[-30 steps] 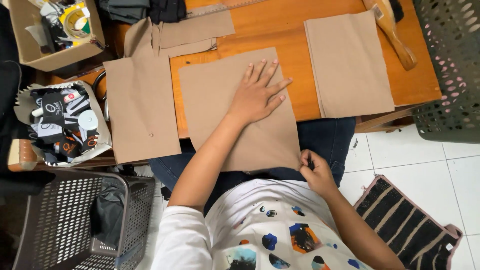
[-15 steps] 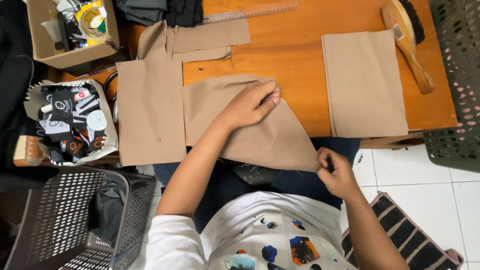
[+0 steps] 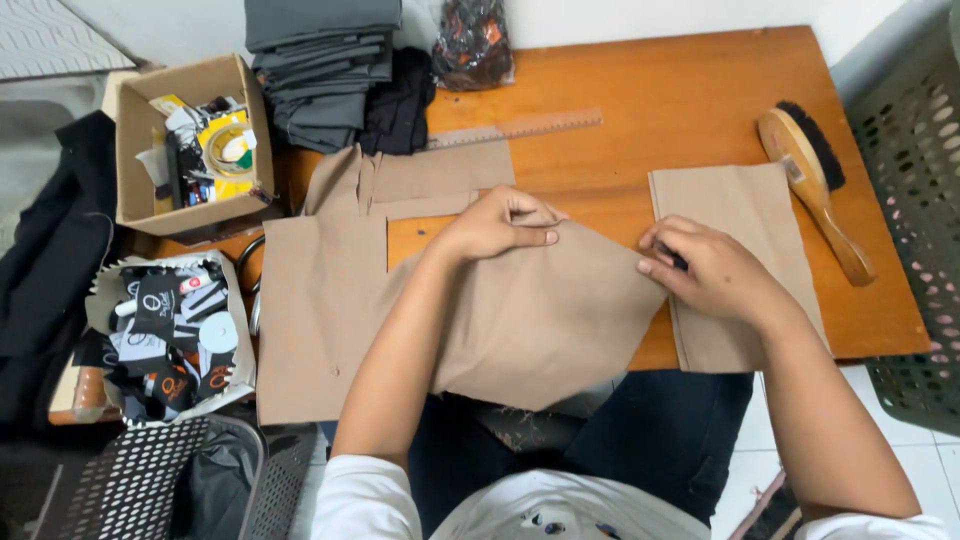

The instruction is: A person uses a small handheld blade to precisely cut out shapes from pieces of brown fabric on a wooden workbench.

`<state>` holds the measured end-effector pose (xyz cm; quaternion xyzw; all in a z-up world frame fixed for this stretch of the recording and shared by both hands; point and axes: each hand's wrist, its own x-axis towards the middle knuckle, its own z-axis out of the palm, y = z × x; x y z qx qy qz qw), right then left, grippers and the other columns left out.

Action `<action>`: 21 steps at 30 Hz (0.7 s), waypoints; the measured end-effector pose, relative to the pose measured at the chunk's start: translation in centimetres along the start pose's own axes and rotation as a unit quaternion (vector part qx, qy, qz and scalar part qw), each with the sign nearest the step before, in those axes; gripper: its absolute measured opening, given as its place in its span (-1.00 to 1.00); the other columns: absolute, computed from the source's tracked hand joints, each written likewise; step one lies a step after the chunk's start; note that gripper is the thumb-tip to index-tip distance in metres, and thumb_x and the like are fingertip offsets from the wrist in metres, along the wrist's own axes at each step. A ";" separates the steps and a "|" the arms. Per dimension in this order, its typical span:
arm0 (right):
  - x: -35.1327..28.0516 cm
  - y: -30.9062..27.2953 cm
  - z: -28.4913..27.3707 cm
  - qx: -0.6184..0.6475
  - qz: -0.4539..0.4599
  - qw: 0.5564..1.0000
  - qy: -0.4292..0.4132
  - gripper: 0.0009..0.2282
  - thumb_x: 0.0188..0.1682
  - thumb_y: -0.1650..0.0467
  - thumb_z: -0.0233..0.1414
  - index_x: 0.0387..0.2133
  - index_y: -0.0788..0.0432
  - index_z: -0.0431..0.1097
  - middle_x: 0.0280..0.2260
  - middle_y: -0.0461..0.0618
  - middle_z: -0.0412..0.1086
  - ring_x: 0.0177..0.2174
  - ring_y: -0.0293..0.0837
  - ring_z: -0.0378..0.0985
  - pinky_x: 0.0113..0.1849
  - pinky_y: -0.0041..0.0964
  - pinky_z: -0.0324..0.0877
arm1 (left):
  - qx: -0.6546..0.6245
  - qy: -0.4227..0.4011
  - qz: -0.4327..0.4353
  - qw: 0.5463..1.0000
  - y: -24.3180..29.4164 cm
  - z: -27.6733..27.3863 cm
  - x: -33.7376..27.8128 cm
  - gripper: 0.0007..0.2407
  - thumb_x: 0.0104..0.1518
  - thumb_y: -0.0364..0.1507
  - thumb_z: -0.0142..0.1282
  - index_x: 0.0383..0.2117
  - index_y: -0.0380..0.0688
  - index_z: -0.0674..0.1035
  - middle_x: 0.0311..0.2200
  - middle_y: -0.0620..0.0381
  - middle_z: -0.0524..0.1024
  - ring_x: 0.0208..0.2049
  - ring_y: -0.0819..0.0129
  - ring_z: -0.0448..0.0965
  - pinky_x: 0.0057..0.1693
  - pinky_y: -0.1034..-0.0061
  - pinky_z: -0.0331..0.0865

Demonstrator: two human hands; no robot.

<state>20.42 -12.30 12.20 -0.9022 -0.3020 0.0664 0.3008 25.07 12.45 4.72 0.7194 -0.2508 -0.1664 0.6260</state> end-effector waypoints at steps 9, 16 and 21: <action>9.7 3.6 1.8 0.099 -0.048 0.990 0.087 -0.67 0.03 0.28 -0.46 -0.58 0.19 0.17 -0.78 -0.01 0.13 -0.74 -0.07 0.20 -0.62 -0.28 0.17 | -0.205 0.118 -0.094 0.967 -2.6 -0.2 1.7 -0.81 -0.15 -0.52 0.18 -0.37 -0.22 0.56 -0.54 0.18 0.51 -0.47 0.57 0.46 -0.28 0.71 0.38; 11.1 5.8 4.7 0.131 -0.091 0.981 0.106 -0.72 -0.03 0.34 -0.33 -0.56 0.19 0.30 -0.79 -0.01 0.09 -0.76 -0.12 0.17 -0.64 -0.37 0.14 | -0.212 0.193 -0.075 0.955 -3.3 0.7 2.2 -0.82 -0.26 -0.56 0.26 -0.48 -0.24 0.58 -0.56 0.13 0.52 -0.48 0.59 0.43 -0.27 0.70 0.38; 10.4 5.9 5.5 0.111 -0.090 0.984 0.106 -0.62 -0.01 0.29 -0.43 -0.60 0.16 0.32 -0.85 -0.05 0.07 -0.80 -0.12 0.17 -0.69 -0.41 0.14 | -0.192 0.228 -0.050 0.953 -2.4 0.6 2.4 -0.83 -0.21 -0.52 0.25 -0.44 -0.18 0.59 -0.50 0.13 0.55 -0.43 0.64 0.43 -0.23 0.70 0.37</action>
